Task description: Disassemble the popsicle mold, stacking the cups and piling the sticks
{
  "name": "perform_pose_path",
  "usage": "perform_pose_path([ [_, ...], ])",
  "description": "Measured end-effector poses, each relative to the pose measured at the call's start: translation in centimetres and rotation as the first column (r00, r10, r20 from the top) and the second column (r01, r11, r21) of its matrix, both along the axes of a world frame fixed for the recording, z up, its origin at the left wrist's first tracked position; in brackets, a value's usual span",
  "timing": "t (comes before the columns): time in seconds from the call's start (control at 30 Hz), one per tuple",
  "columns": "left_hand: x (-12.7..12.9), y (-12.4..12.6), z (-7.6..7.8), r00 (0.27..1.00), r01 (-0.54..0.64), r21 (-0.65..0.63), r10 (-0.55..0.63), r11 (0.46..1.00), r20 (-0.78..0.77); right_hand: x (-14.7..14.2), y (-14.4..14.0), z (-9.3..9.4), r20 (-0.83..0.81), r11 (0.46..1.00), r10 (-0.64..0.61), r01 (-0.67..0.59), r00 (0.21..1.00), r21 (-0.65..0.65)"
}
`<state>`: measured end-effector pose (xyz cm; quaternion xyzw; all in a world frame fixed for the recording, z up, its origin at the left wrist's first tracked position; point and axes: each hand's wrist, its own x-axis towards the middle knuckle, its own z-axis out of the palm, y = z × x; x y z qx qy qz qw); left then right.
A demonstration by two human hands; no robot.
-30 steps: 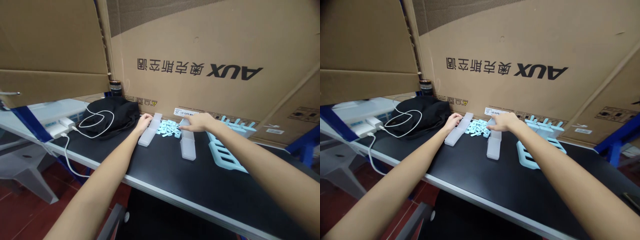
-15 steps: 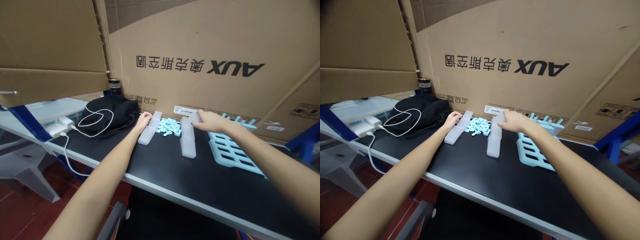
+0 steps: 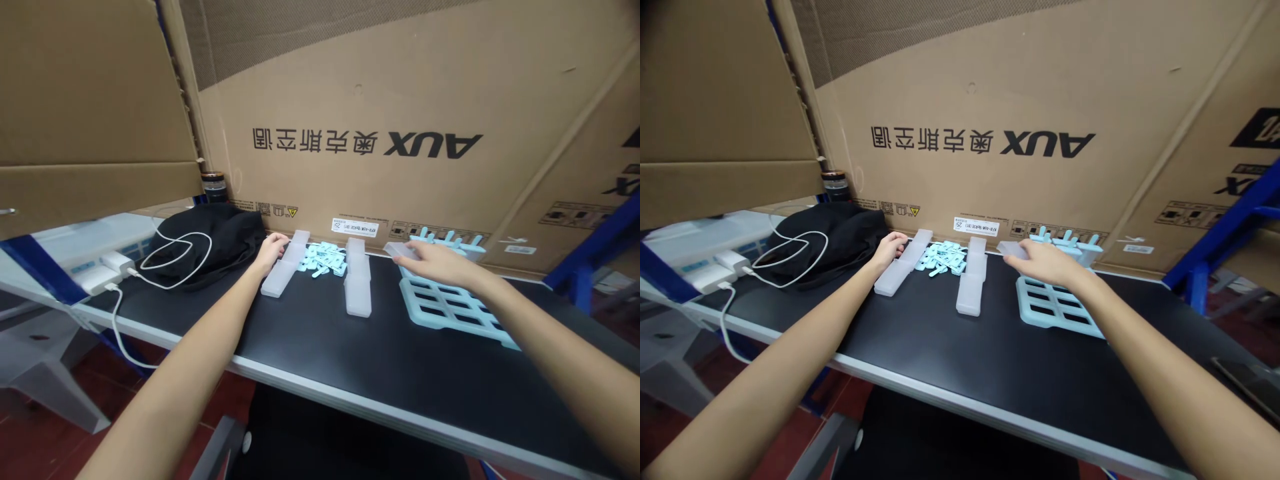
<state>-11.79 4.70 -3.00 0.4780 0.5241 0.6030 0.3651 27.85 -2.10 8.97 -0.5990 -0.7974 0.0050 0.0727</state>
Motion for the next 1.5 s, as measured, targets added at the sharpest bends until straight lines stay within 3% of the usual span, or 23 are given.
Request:
perform_pose_path([
  [0.1,0.0,-0.1,-0.1,1.0,0.008,-0.002,-0.008,1.0,-0.007,-2.4,-1.8,0.6,-0.024,0.995,0.099,-0.099,0.995,-0.009],
  [0.27,0.0,0.0,-0.1,0.999,0.026,-0.009,-0.027,1.0,-0.024,-4.2,-4.4,1.5,-0.032,0.964,0.212,-0.214,0.977,-0.155],
  [0.6,0.2,-0.5,0.0,0.997,0.065,0.02,-0.064,0.998,-0.053,-3.1,-0.3,-1.1,0.04,0.996,0.028,-0.025,0.999,-0.086],
  [0.77,0.3,-0.7,0.2,0.995,0.08,0.046,-0.077,0.996,-0.057,-3.4,1.0,-1.6,-0.093,0.997,-0.052,0.047,0.994,-0.055],
  [0.87,0.4,-0.9,0.3,0.994,0.094,0.058,-0.091,0.994,-0.052,-3.8,2.4,-1.8,-0.353,0.996,-0.092,0.08,0.931,-0.049],
  [1.0,0.4,-1.0,0.5,0.995,0.099,0.054,-0.097,0.994,-0.039,-5.0,5.4,-2.3,-0.648,0.979,-0.198,0.116,0.735,-0.167],
  [1.2,0.4,-1.0,0.5,0.994,0.101,0.046,-0.098,0.994,-0.055,-7.6,9.3,-3.6,-0.747,0.981,-0.184,0.076,0.639,-0.177],
  [1.5,0.4,-0.8,0.4,0.992,0.117,0.041,-0.115,0.992,-0.048,-8.6,11.4,-6.2,-0.77,0.969,-0.22,0.227,0.599,-0.101],
])
